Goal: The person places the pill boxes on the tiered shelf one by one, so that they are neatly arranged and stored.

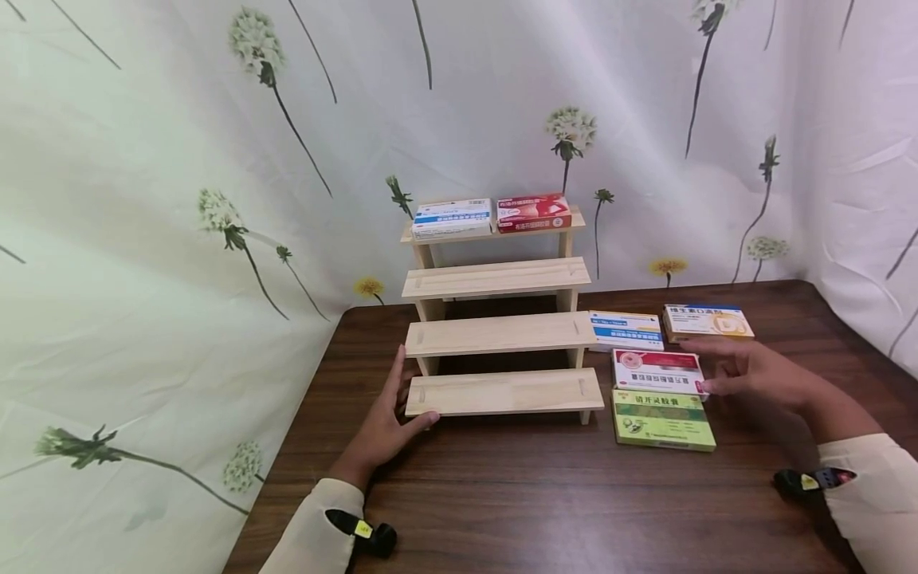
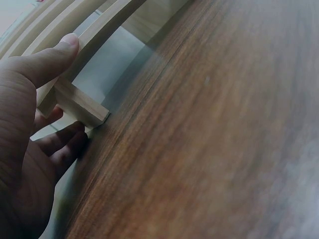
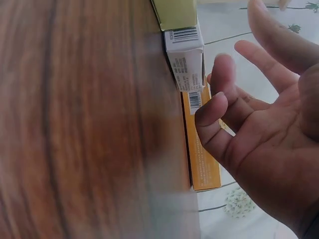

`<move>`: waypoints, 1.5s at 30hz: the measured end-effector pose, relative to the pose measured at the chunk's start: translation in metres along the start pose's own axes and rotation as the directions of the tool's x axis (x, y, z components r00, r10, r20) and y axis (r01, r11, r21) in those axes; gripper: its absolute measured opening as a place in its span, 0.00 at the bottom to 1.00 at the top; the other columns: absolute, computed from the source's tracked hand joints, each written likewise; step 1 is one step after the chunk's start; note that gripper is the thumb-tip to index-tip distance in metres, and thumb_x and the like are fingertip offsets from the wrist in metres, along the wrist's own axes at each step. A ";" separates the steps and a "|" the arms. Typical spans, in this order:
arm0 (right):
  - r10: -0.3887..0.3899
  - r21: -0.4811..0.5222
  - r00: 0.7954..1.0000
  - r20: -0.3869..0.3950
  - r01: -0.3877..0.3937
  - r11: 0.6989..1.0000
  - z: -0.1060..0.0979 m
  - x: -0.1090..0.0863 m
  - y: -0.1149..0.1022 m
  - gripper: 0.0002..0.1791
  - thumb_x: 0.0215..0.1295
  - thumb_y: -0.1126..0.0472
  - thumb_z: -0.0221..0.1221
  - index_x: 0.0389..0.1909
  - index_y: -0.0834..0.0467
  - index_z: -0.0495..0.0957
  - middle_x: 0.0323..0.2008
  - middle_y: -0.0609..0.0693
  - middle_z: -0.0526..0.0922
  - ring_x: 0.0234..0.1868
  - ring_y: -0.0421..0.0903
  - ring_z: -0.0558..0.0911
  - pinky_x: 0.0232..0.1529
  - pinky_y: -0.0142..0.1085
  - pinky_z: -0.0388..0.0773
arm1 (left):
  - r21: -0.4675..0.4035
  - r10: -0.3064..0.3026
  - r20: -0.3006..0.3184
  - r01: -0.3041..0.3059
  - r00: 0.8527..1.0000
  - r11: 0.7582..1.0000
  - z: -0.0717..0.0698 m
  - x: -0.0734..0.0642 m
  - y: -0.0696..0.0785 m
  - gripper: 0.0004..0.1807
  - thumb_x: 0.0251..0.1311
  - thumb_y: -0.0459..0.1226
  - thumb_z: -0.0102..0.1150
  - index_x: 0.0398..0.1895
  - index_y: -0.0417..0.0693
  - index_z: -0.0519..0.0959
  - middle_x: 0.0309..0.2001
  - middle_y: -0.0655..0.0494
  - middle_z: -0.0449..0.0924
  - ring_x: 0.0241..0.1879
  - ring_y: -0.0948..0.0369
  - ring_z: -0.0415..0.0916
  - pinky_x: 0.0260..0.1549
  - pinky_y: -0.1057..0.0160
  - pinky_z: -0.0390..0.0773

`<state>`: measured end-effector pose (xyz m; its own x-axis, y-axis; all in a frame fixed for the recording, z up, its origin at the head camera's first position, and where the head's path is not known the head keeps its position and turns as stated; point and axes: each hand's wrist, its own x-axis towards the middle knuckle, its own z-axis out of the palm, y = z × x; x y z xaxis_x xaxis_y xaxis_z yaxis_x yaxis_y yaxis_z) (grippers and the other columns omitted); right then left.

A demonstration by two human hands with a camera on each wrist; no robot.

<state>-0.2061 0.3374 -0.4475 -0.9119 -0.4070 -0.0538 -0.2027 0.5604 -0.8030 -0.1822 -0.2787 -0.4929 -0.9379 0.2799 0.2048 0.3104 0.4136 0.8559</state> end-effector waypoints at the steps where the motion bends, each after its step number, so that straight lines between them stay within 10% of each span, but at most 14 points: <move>1: 0.001 0.002 1.000 0.004 -0.001 1.000 0.000 0.000 0.001 0.40 0.71 0.63 0.71 0.81 0.60 0.69 0.56 0.39 0.80 0.39 0.43 0.79 0.40 0.34 0.73 | 0.000 0.000 0.002 0.000 1.000 1.000 0.000 0.000 0.000 0.68 0.68 0.41 0.77 0.90 0.81 0.30 0.81 0.39 0.66 0.76 0.40 0.74 0.71 0.34 0.72; 8: 0.055 -0.012 0.995 0.088 -0.054 0.998 0.001 -0.002 0.009 0.38 0.76 0.60 0.67 0.83 0.57 0.66 0.31 0.46 0.79 0.32 0.46 0.80 0.38 0.35 0.77 | 0.002 0.006 0.005 -0.006 1.000 1.000 0.001 0.001 -0.001 0.68 0.68 0.41 0.77 0.90 0.80 0.30 0.81 0.39 0.66 0.76 0.39 0.73 0.71 0.33 0.72; 23: -0.043 -0.004 0.997 0.068 0.043 0.999 0.004 0.001 0.023 0.37 0.72 0.64 0.71 0.80 0.56 0.72 0.46 0.43 0.80 0.33 0.42 0.79 0.35 0.34 0.74 | 0.008 0.000 -0.008 0.000 1.000 1.000 0.001 0.001 0.000 0.68 0.68 0.41 0.77 0.90 0.80 0.31 0.81 0.39 0.66 0.75 0.39 0.74 0.71 0.32 0.71; 45: 0.014 -0.053 0.998 0.058 -0.011 0.999 0.007 0.002 0.024 0.36 0.71 0.61 0.72 0.78 0.59 0.74 0.57 0.60 0.74 0.36 0.38 0.76 0.37 0.33 0.72 | 0.009 0.016 -0.005 -0.016 1.000 1.000 0.001 0.001 -0.001 0.68 0.68 0.41 0.77 0.90 0.80 0.30 0.81 0.39 0.67 0.75 0.40 0.74 0.71 0.32 0.70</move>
<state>-0.2106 0.3448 -0.4708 -0.8923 -0.4404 -0.0991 -0.2118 0.6023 -0.7697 -0.1834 -0.2780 -0.4939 -0.9337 0.2821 0.2206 0.3264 0.4173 0.8481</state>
